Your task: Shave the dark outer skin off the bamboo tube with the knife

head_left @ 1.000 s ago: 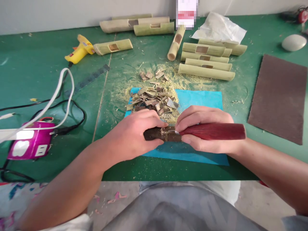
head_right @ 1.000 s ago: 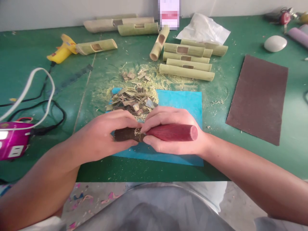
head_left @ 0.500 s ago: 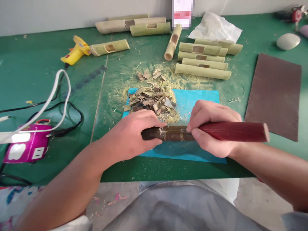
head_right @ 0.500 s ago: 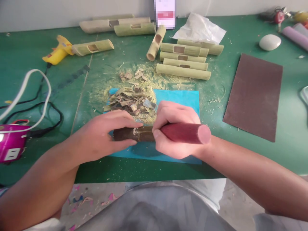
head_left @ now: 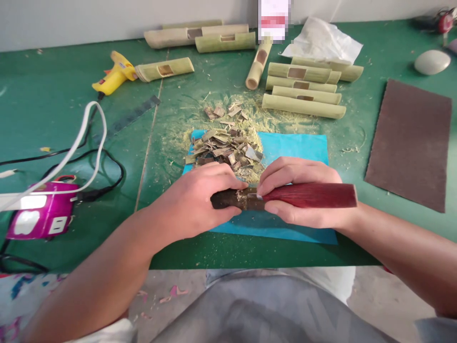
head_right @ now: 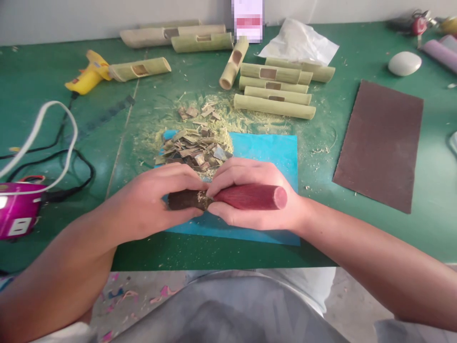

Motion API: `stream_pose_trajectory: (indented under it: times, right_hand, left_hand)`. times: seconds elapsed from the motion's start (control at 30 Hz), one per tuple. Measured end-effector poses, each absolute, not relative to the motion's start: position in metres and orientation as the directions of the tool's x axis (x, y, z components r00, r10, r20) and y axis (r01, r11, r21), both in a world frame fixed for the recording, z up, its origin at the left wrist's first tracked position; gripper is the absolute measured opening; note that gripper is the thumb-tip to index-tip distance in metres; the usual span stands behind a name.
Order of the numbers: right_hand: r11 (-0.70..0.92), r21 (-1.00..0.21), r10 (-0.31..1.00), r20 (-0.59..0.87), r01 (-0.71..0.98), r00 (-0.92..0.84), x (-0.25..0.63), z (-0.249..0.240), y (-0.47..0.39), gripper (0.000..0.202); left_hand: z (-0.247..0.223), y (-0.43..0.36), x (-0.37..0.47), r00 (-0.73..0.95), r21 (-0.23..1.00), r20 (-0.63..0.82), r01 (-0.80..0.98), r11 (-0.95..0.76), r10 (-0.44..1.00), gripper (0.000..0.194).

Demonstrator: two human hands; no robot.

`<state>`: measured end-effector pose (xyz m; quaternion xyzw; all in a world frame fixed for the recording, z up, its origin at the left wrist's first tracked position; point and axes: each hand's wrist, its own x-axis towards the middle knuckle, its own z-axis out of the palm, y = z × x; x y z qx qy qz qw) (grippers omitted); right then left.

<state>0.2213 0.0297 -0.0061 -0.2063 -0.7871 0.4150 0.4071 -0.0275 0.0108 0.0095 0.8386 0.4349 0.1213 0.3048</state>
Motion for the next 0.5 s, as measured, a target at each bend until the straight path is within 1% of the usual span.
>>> stream_pose_trajectory:
  times: [0.07,0.13,0.23,0.3,0.37,0.5]
  right_hand:
    - [0.580,-0.814,0.667,0.467,0.011,-0.581,0.2198,-0.0046,0.0289,0.003]
    - [0.609,-0.790,0.669,0.464,0.072,-0.580,0.2188,-0.0013,0.0274,0.007]
    - [0.654,-0.743,0.678,0.489,0.145,-0.549,0.2204,0.0034,0.0245,0.013]
    - [0.652,-0.739,0.701,0.502,0.171,-0.505,0.2235,0.0042,0.0229,0.014]
    - [0.638,-0.752,0.720,0.507,0.164,-0.474,0.2264,0.0029,0.0221,0.014]
    - [0.596,-0.800,0.736,0.507,0.074,-0.448,0.2267,-0.0010,0.0231,0.011]
  left_hand:
    - [0.0086,0.0113,-0.0274,0.592,0.615,-0.062,0.657,-0.436,0.803,0.017]
    - [0.0077,0.0116,-0.0276,0.588,0.614,-0.077,0.664,-0.426,0.805,0.018]
    - [0.0066,0.0113,-0.0289,0.576,0.615,-0.093,0.675,-0.408,0.812,0.023]
    - [0.0059,0.0108,-0.0296,0.574,0.624,-0.087,0.669,-0.404,0.814,0.027]
    - [0.0056,0.0104,-0.0298,0.576,0.633,-0.081,0.660,-0.405,0.813,0.029]
    - [0.0074,0.0104,-0.0281,0.585,0.641,-0.082,0.651,-0.407,0.807,0.026]
